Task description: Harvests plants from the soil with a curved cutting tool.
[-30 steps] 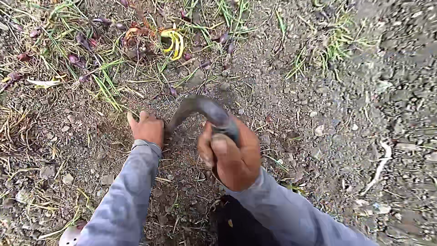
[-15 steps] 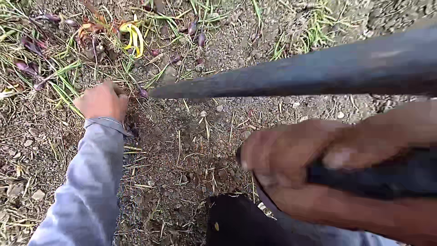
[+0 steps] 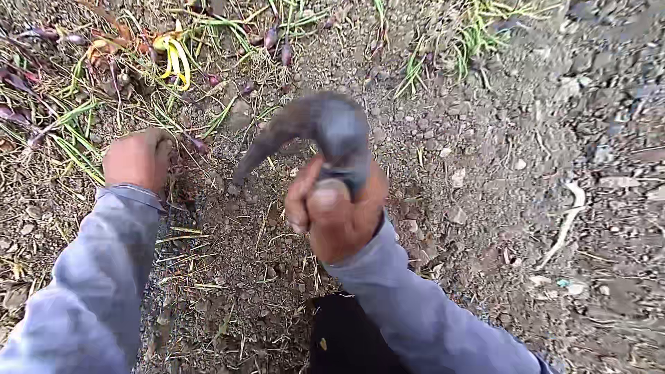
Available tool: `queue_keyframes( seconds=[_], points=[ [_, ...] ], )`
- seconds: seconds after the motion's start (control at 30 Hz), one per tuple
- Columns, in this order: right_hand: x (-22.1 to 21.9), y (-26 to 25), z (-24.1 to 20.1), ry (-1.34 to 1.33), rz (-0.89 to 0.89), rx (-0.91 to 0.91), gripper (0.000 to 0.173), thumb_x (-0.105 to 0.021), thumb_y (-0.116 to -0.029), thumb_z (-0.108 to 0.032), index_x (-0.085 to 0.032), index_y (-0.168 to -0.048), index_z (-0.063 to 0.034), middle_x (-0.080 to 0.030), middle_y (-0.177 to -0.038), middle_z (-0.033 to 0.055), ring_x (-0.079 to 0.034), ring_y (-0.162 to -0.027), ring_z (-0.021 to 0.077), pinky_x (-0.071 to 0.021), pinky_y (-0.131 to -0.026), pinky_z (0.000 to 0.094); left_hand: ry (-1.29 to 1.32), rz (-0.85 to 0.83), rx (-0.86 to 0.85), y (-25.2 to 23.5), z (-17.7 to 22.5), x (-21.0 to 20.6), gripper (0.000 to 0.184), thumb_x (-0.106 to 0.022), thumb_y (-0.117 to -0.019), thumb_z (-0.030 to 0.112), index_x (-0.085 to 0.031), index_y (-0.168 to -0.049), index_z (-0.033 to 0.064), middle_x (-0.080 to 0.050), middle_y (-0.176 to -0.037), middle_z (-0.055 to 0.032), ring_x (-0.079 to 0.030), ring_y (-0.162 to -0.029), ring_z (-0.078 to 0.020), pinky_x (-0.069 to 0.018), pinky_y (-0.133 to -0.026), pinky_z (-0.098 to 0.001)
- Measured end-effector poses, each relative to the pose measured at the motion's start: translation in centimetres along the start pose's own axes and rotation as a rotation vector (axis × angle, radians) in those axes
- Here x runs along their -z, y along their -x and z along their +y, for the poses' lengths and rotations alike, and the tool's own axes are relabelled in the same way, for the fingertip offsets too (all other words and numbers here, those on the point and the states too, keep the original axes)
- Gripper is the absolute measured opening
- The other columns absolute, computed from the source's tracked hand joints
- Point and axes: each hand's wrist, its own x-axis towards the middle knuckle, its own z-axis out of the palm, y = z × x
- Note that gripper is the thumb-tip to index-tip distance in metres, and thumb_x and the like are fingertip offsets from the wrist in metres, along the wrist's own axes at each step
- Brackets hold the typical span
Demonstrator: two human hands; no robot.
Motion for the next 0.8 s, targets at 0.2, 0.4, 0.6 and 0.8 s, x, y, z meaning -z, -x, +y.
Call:
queue_keyframes(
  seconds=[0.2, 0.4, 0.6, 0.8],
  points=[
    [-1.4, 2.0, 6.9, 0.203, -0.039, -0.206, 0.053, -0.05, -0.0993, -0.046, -0.06, -0.1, 0.0068, -0.054, -0.06, 0.0009, -0.052, -0.049, 0.0066, -0.0479, -0.047, 0.0278, -0.174, -0.124, -0.056, -0.7, 1.6, 0.4, 0.026, -0.075, -0.0876, 0.002, -0.078, -0.113, 0.0067, -0.064, -0.127, -0.0324, -0.049, -0.13, -0.0609, -0.0304, -0.094, -0.0878],
    [-0.8, 1.8, 7.1, 0.184, -0.035, -0.188, 0.049, -0.051, -0.0985, -0.043, -0.06, -0.098, 0.0047, -0.052, -0.059, -0.0001, -0.051, -0.048, 0.0066, -0.0465, -0.046, 0.0282, -0.021, -0.077, 0.114, 0.2, 1.9, -0.4, 0.022, -0.067, -0.1006, 0.017, -0.076, -0.113, 0.0014, -0.071, -0.113, -0.0312, -0.064, -0.113, -0.054, -0.0371, -0.098, -0.0803],
    [-0.6, 3.1, 4.9, 0.066, 0.053, -0.169, 0.044, -0.052, -0.1003, -0.049, -0.057, -0.094, -0.0051, -0.05, -0.059, -0.0079, -0.048, -0.047, 0.0009, -0.045, -0.045, 0.0226, 0.386, -0.119, 0.269, 3.2, 6.8, -4.7, 0.02, -0.065, -0.1009, 0.015, -0.074, -0.111, 0.0011, -0.073, -0.109, -0.0193, -0.068, -0.106, -0.0336, -0.0495, -0.096, -0.0588],
    [5.2, 0.8, -7.5, -0.34, 0.14, 0.06, 0.02, -0.075, -0.0818, -0.021, -0.057, -0.081, -0.0131, -0.055, -0.06, -0.002, -0.058, -0.049, 0.0107, -0.0524, -0.046, 0.0253, -0.026, 0.112, 0.194, 3.6, 5.0, -4.3, 0.028, -0.065, -0.0983, 0.023, -0.075, -0.121, 0.01, -0.064, -0.133, -0.0253, -0.049, -0.132, -0.0537, -0.033, -0.099, -0.0801]
  ],
)
